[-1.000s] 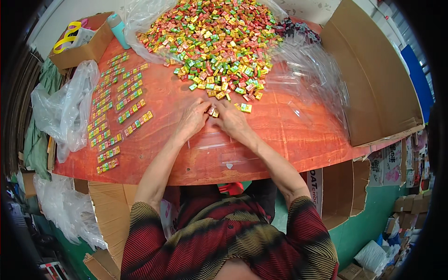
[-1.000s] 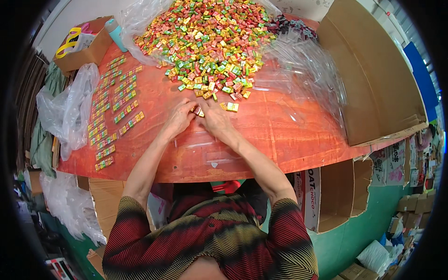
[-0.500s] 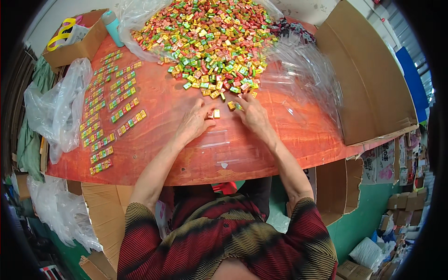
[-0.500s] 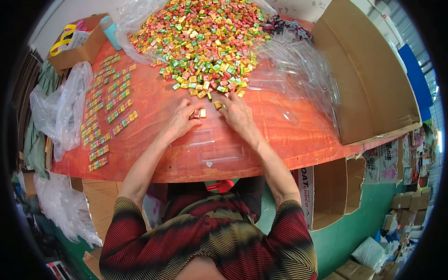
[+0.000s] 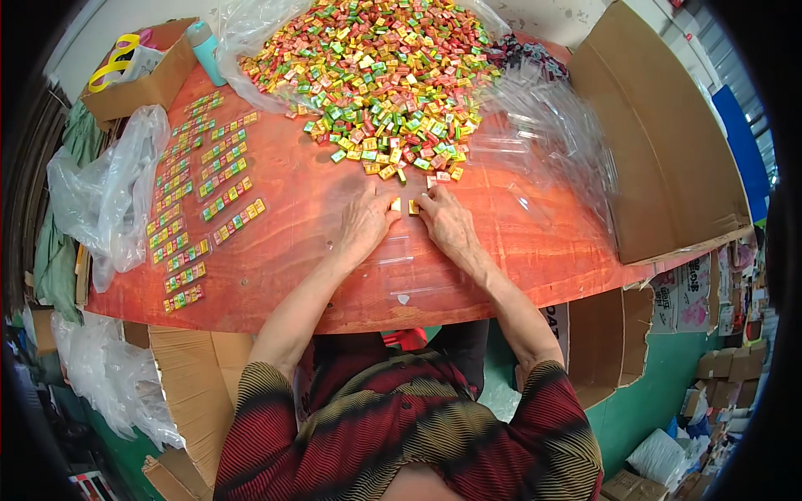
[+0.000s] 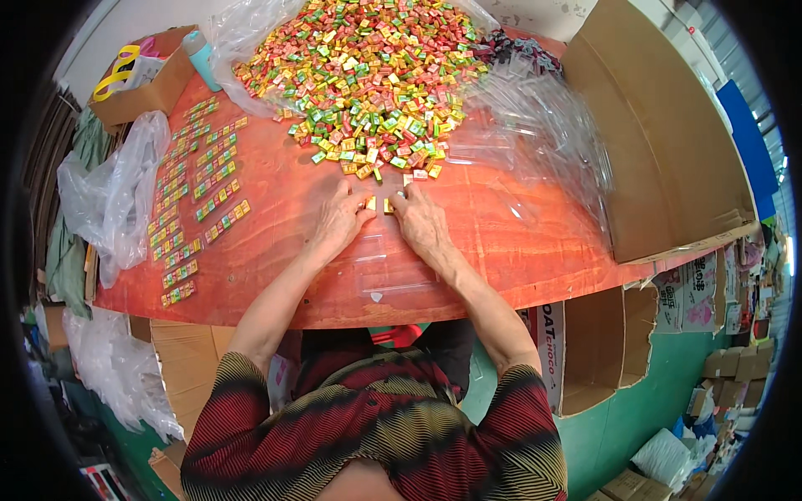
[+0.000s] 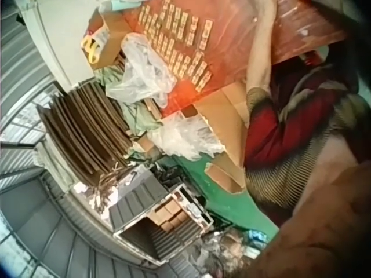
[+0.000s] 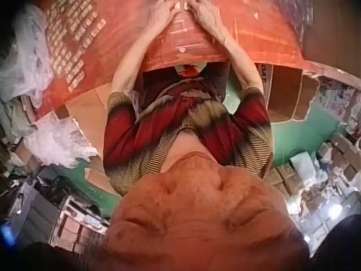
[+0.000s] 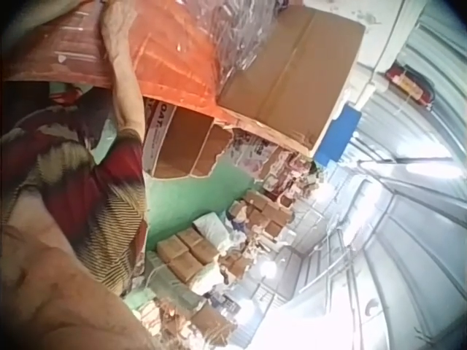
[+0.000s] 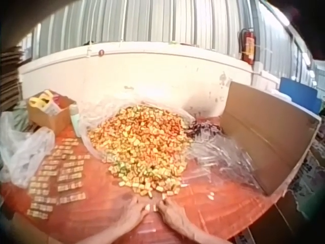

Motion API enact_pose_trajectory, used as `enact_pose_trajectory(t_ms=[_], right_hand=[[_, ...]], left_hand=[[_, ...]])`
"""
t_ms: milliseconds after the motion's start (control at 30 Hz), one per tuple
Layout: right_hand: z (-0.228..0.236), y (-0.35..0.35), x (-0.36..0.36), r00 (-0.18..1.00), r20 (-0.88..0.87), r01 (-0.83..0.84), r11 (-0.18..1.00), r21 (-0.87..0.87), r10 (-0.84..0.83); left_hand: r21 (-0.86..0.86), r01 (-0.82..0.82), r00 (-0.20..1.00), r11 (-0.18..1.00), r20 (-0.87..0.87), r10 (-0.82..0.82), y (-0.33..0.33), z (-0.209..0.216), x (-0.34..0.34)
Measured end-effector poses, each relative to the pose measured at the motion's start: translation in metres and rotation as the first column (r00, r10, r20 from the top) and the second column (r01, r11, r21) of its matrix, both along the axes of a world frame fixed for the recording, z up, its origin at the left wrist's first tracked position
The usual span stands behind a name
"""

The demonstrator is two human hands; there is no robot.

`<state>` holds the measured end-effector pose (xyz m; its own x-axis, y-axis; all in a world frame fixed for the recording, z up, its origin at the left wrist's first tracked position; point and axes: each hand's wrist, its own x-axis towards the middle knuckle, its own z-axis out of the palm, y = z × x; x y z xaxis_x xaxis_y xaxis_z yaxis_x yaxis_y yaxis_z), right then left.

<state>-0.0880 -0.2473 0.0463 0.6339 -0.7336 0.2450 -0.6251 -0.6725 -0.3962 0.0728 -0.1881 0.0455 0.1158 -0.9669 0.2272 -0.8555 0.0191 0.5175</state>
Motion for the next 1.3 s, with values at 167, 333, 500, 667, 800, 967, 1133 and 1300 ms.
enact_pose_trajectory(t_ms=[167, 333, 500, 667, 800, 967, 1133, 1300], right_hand=[[0.02, -0.001, 0.0, 0.998, 0.049, 0.029, 0.988, 0.154, -0.037], [0.011, -0.001, 0.009, 0.999, 0.04, -0.026, 0.992, 0.125, 0.022], [0.011, -0.003, 0.009, 0.996, 0.006, -0.087, 0.984, 0.157, 0.088], [0.013, -0.002, 0.004, 0.996, 0.067, -0.073, 0.984, 0.163, 0.063], [0.013, 0.002, 0.01, 0.997, 0.034, -0.078, 0.991, 0.109, 0.075], [0.003, 0.004, 0.011, 0.991, 0.069, -0.116, 0.992, 0.051, 0.113], [0.005, 0.009, 0.024, 0.999, 0.019, -0.036, 0.996, 0.078, 0.034], [0.012, -0.008, 0.026, 0.995, 0.06, -0.077, 0.997, 0.032, 0.075]], left_hand=[[0.043, 0.029, 0.997, 0.999, -0.078, -0.025, 0.004, 0.013, 0.004], [0.041, 0.153, 0.982, 0.987, -0.122, -0.147, -0.002, 0.008, 0.022], [0.027, 0.16, 0.981, 0.987, -0.114, -0.156, 0.001, 0.002, 0.022], [-0.018, 0.136, 0.982, 0.991, -0.129, -0.137, 0.004, 0.01, 0.013], [-0.043, 0.102, 0.992, 0.994, -0.072, -0.105, 0.003, 0.001, 0.012], [-0.079, 0.1, 0.993, 0.992, -0.052, -0.104, 0.009, 0.0, 0.004], [-0.054, 0.061, 0.994, 0.997, -0.091, -0.065, 0.011, 0.003, 0.009], [-0.042, 0.029, 0.998, 0.999, -0.063, -0.031, 0.013, 0.001, 0.013]])
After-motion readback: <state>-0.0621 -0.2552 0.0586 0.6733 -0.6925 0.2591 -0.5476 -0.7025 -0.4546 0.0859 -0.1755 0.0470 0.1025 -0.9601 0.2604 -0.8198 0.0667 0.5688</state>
